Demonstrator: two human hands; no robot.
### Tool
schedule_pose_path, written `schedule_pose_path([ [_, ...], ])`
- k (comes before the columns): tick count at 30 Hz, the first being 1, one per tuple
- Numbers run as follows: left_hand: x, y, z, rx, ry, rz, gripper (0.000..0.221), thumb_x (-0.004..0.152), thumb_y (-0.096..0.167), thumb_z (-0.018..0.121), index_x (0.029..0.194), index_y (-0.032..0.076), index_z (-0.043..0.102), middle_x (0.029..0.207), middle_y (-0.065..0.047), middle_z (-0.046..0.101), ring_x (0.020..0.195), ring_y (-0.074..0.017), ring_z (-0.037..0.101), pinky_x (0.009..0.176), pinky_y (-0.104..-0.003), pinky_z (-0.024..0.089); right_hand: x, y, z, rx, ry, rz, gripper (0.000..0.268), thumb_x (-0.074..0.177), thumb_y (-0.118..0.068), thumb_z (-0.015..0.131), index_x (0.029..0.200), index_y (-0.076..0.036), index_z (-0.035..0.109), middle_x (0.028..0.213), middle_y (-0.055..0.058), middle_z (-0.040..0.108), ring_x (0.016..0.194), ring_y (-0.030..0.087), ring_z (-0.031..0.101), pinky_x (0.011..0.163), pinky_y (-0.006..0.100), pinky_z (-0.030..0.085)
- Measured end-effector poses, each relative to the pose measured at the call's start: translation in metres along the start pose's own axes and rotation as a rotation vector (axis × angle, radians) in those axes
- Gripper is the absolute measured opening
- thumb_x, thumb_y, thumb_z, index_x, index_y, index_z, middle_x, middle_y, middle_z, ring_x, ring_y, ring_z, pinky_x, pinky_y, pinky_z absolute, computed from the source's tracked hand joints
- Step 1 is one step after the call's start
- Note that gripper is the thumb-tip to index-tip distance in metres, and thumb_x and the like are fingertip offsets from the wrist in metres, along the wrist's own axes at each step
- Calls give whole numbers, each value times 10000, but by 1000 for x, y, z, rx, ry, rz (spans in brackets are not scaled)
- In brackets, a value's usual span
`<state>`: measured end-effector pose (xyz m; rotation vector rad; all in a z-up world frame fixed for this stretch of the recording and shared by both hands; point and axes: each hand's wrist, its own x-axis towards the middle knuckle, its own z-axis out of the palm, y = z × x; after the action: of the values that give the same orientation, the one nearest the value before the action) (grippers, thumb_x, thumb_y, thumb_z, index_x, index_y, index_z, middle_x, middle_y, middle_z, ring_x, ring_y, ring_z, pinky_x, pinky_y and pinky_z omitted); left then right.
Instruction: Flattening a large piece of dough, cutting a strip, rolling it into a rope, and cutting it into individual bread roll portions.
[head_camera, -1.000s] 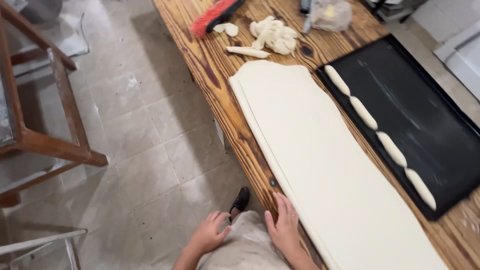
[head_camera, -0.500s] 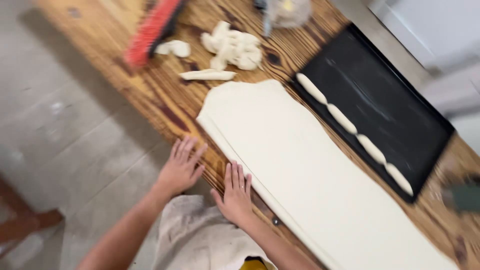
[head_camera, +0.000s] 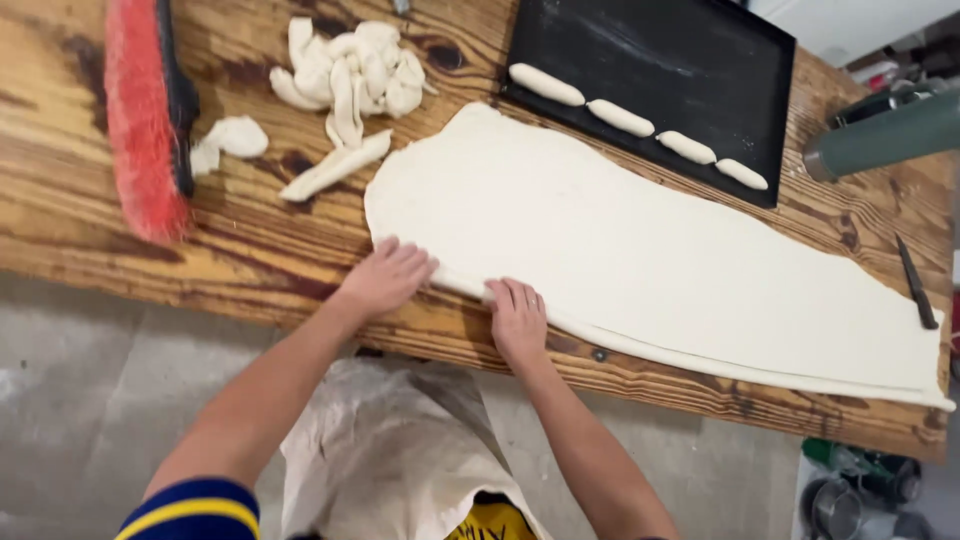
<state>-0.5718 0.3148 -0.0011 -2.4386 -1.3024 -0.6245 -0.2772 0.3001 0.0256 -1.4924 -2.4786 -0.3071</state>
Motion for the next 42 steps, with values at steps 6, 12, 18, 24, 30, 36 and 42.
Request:
schedule_pose_path([
  [6, -29, 5, -72, -275, -40, 84, 350, 1029, 423, 500, 1213, 157, 633, 999, -29, 604, 974, -232, 639, 841, -394, 510, -38, -12, -41, 218, -99, -143, 355, 994, -388, 596, 1298, -207, 626, 1152, 34, 614, 1093, 271, 641, 939, 415, 501],
  [12, -44, 11, -55, -212, -23, 27, 354, 1052, 387, 467, 1259, 176, 662, 1105, -122, 625, 1034, -311, 638, 887, -433, 504, -78, 36, -26, -21, -177, -53, 519, 968, -564, 538, 1362, -228, 585, 1232, 23, 615, 1218, 233, 596, 1039, 446, 435],
  [18, -26, 23, -43, -235, -36, -14, 281, 1015, 380, 552, 1123, 150, 674, 979, -55, 613, 939, -245, 660, 828, -355, 553, -58, 39, -32, 46, -139, -35, 377, 1045, -427, 480, 1067, -86, 640, 930, 117, 640, 892, 318, 676, 860, 450, 519],
  [24, -37, 50, -96, -233, -71, 9, 438, 1010, 331, 529, 1383, 117, 606, 1371, -178, 608, 1347, -378, 552, 1151, -518, 398, -73, 27, -83, 126, -27, -258, 210, 1008, -375, 587, 1078, -207, 693, 1229, 80, 658, 1227, 278, 621, 1074, 469, 460],
  [30, 47, 61, -78, -64, -269, -322, 678, 1053, 590, 280, 1625, 241, 389, 1675, -157, 353, 1546, -411, 286, 1245, -576, 185, -13, 29, -63, 5, -222, -83, 675, 1062, -625, 230, 1613, -261, 373, 1606, 78, 440, 1514, 301, 350, 1234, 587, 174],
  [36, 14, 131, -100, -111, -637, -236, 734, 1004, 679, 259, 1643, 318, 236, 1710, -36, 231, 1590, -286, 155, 1273, -556, 80, -62, 31, -60, 170, -225, -217, 620, 1085, -567, 190, 1630, -294, 304, 1680, 23, 307, 1530, 280, 289, 1214, 552, 219],
  [42, 42, 186, -89, 31, -410, -373, 723, 936, 694, 298, 1548, 325, 404, 1697, -217, 241, 1553, -585, 118, 1119, -833, 106, -44, 43, -83, 285, -367, -294, 617, 1063, -600, 253, 1603, -308, 314, 1683, 17, 286, 1544, 313, 237, 1209, 656, 132],
])
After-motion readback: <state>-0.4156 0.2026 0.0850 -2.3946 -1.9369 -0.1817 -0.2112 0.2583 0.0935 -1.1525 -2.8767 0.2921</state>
